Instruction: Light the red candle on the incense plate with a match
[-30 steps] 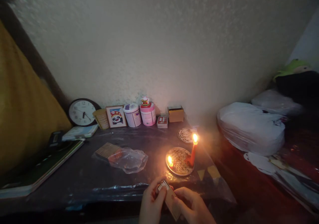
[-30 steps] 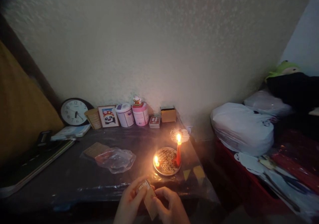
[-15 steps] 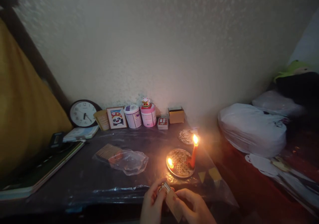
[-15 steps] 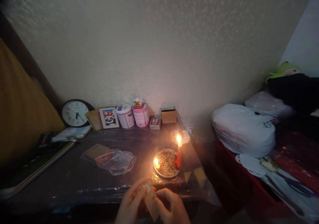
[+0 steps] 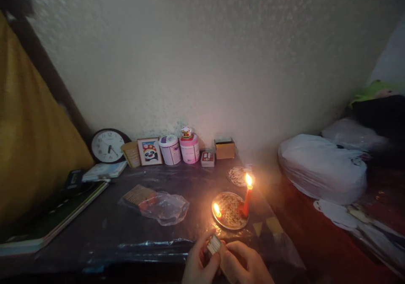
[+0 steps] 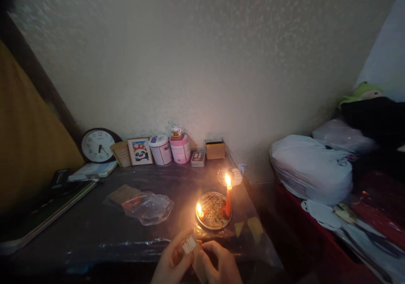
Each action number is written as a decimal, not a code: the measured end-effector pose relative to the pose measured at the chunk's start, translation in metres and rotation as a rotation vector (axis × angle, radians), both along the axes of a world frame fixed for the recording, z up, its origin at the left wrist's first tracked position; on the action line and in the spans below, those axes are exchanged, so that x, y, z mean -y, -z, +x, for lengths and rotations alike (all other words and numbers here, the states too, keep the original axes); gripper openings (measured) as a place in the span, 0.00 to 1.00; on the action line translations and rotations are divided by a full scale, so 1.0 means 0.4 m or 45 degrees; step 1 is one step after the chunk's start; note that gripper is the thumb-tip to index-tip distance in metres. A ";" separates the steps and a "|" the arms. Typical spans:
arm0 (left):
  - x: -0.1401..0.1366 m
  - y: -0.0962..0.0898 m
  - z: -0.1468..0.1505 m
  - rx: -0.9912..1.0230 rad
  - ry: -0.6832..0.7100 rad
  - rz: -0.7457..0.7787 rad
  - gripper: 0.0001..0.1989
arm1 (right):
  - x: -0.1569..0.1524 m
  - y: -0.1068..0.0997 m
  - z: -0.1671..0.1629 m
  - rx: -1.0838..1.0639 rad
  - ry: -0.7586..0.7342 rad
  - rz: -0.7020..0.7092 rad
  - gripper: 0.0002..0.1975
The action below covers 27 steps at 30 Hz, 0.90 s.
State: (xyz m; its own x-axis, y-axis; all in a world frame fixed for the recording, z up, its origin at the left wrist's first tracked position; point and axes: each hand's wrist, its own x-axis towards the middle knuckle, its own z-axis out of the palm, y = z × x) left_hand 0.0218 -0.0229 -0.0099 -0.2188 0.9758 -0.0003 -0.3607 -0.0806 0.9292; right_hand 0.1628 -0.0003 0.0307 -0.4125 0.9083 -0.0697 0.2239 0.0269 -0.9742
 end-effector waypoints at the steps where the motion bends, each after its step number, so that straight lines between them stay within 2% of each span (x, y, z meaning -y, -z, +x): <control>1: -0.002 0.006 0.001 -0.024 0.009 0.000 0.24 | -0.001 0.001 0.002 -0.002 0.003 0.004 0.17; 7: -0.006 0.028 0.001 -0.143 0.036 0.030 0.26 | -0.009 0.015 0.014 0.198 0.142 0.195 0.16; 10: -0.007 0.037 0.006 -0.151 0.059 0.053 0.25 | -0.011 0.018 0.018 0.280 0.150 0.252 0.15; 16: -0.010 0.065 0.012 -0.296 0.026 0.050 0.25 | -0.003 0.017 0.013 0.381 0.153 0.484 0.14; 22: -0.010 0.104 0.011 -0.486 0.021 0.087 0.23 | 0.001 0.028 0.002 0.431 0.080 0.494 0.13; 27: -0.001 0.122 0.026 -0.702 -0.008 0.079 0.22 | 0.009 0.014 0.002 0.569 0.055 0.480 0.12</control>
